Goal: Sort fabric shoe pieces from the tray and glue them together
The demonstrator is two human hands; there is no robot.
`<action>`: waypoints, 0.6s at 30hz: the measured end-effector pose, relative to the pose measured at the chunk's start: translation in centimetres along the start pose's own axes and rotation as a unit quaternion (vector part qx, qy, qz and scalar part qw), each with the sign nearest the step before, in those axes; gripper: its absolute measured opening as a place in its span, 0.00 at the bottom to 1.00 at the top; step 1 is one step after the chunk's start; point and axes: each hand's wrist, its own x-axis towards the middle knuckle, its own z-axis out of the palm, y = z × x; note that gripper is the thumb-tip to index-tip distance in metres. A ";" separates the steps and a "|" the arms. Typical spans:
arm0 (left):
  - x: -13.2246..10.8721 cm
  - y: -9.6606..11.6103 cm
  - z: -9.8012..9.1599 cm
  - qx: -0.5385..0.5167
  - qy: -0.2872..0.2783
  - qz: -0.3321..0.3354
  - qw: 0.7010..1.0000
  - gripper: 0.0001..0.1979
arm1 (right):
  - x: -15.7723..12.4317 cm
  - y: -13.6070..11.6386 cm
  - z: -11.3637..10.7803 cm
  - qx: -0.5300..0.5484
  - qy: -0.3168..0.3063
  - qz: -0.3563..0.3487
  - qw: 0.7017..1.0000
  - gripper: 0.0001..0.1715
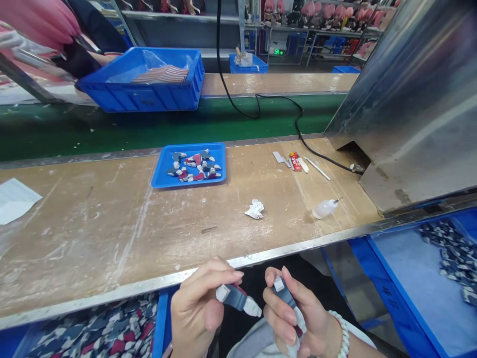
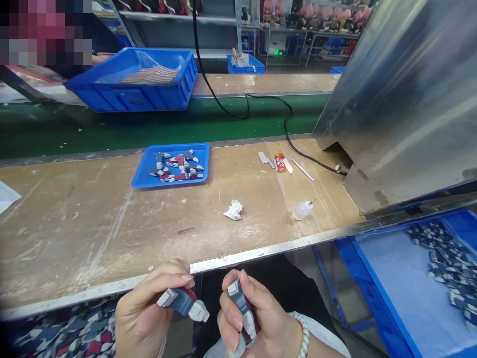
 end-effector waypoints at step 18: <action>1.3 -0.5 4.0 0.159 -0.120 -0.024 0.980 0.10 | 1.5 -2.2 1.1 0.131 0.333 -0.072 0.931 0.21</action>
